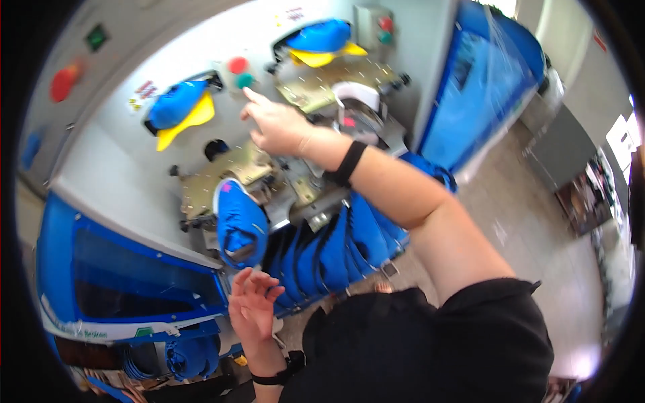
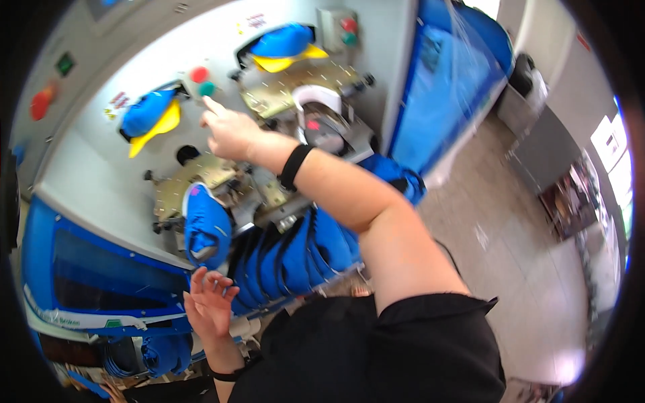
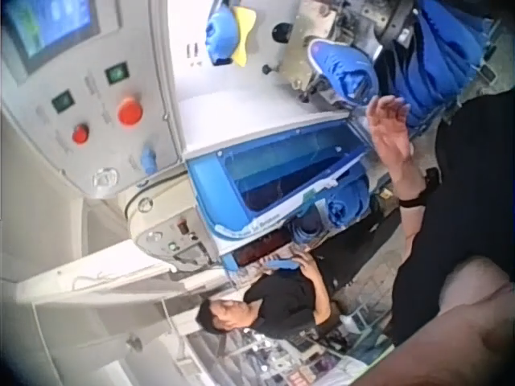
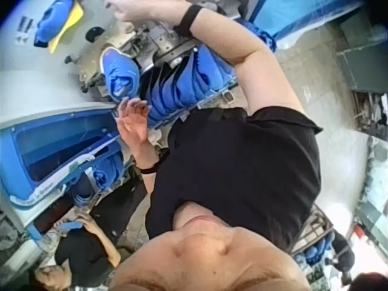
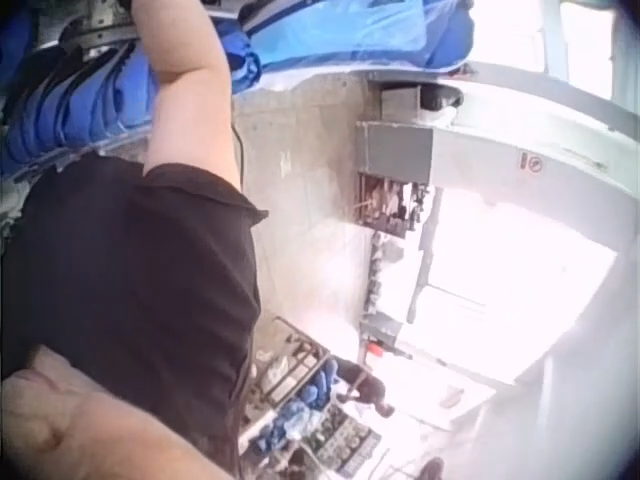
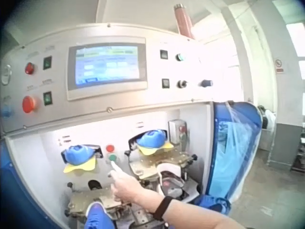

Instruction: Operates a shoe-shaping machine to form the heel and upper of sneakers by loading components and pressing machine controls.

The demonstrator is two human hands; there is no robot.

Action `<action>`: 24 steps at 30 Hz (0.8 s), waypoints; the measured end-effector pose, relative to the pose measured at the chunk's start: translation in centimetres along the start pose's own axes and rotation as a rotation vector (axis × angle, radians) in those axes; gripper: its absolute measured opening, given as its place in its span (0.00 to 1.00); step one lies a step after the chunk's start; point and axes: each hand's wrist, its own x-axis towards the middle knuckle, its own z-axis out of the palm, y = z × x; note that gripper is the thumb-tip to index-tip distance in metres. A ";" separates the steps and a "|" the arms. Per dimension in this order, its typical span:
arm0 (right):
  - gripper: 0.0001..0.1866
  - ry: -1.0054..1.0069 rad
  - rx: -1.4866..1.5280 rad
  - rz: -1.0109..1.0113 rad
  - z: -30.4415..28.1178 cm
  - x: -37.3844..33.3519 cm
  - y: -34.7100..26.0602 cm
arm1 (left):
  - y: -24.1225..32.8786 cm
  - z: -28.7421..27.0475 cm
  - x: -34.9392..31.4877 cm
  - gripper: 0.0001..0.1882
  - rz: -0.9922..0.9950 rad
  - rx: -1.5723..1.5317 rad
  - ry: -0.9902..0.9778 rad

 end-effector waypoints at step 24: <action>0.21 0.538 0.181 0.987 -22.7 -39.4 -2.7 | -25.2 12.7 13.4 0.15 0.152 1.141 -0.675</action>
